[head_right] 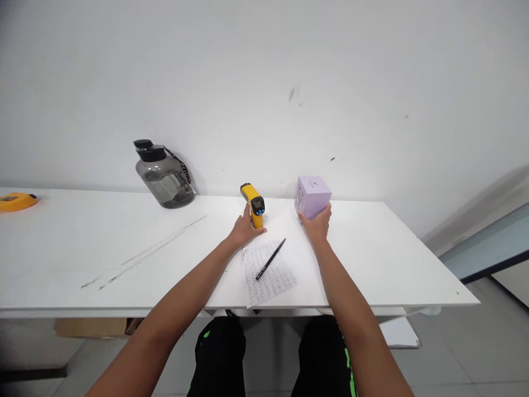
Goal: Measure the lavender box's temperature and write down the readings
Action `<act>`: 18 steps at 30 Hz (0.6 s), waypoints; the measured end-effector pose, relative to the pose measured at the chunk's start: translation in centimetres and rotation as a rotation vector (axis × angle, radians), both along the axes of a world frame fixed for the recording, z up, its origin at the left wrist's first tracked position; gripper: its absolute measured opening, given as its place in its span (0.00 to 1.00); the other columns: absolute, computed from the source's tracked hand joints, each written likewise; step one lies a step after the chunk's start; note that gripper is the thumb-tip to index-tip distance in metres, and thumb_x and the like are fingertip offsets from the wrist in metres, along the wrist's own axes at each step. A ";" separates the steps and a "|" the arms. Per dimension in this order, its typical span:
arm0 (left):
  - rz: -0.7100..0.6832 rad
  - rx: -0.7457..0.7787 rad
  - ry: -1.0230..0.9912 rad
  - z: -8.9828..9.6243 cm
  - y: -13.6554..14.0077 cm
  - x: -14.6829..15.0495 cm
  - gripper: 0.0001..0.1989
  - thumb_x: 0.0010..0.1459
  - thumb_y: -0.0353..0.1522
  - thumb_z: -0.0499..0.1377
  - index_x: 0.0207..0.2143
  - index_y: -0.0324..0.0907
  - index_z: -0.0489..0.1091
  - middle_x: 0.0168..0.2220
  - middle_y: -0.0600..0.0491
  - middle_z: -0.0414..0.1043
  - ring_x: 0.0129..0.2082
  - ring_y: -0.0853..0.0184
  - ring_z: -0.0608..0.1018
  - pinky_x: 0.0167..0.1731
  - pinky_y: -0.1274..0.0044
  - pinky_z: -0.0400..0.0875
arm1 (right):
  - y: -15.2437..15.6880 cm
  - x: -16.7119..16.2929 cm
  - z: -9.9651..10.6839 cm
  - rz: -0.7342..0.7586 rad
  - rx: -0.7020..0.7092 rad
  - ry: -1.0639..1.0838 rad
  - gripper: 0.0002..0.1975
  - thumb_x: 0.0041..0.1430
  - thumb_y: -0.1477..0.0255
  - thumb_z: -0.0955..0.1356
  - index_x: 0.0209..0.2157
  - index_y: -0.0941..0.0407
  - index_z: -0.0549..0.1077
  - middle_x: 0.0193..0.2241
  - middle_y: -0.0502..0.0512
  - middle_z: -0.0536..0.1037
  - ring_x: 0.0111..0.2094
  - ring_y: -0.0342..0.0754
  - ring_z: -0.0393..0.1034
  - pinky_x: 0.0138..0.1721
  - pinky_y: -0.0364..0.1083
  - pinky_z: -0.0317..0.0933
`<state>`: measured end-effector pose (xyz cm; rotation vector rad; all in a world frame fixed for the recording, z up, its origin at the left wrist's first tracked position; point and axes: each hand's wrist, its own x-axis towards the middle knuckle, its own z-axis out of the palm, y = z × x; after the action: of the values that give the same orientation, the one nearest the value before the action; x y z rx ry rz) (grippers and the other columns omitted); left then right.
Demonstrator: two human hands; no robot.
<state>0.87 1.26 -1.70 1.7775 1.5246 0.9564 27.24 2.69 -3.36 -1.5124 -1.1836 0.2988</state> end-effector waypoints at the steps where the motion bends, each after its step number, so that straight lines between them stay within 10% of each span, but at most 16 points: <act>1: -0.001 -0.014 0.044 0.0 0.0 0.0 0.61 0.46 0.37 0.72 0.72 0.44 0.35 0.56 0.40 0.75 0.62 0.50 0.72 0.66 0.55 0.45 | -0.3 -0.2 0.3 -0.027 0.073 -0.068 0.59 0.45 0.51 0.75 0.68 0.58 0.43 0.68 0.76 0.51 0.70 0.72 0.46 0.68 0.71 0.45; 6: -0.011 -0.044 0.118 -0.1 0.1 -0.1 0.60 0.49 0.39 0.69 0.72 0.42 0.32 0.61 0.39 0.71 0.66 0.52 0.68 0.69 0.56 0.37 | -3.1 -1.8 2.8 0.044 0.425 -0.454 0.37 0.62 0.54 0.65 0.67 0.54 0.53 0.66 0.69 0.60 0.70 0.66 0.50 0.68 0.70 0.47; 12: -0.017 -0.024 0.137 -0.1 0.0 0.1 0.56 0.50 0.39 0.68 0.72 0.45 0.37 0.57 0.44 0.75 0.63 0.52 0.72 0.68 0.57 0.41 | -6.4 -3.2 3.7 0.797 -0.023 -0.992 0.21 0.70 0.69 0.57 0.54 0.51 0.76 0.42 0.60 0.84 0.42 0.57 0.79 0.45 0.56 0.70; 18: -0.001 -0.012 0.091 0.6 -0.6 0.1 0.52 0.49 0.38 0.70 0.71 0.49 0.45 0.55 0.47 0.77 0.61 0.52 0.74 0.68 0.55 0.41 | -6.8 -3.7 0.9 0.941 -0.119 -0.963 0.22 0.70 0.70 0.57 0.55 0.50 0.77 0.46 0.55 0.83 0.44 0.52 0.79 0.43 0.50 0.70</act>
<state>0.97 0.61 -1.06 1.8356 1.5818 0.8752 23.55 -4.15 -2.44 -1.0781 -2.6709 0.2504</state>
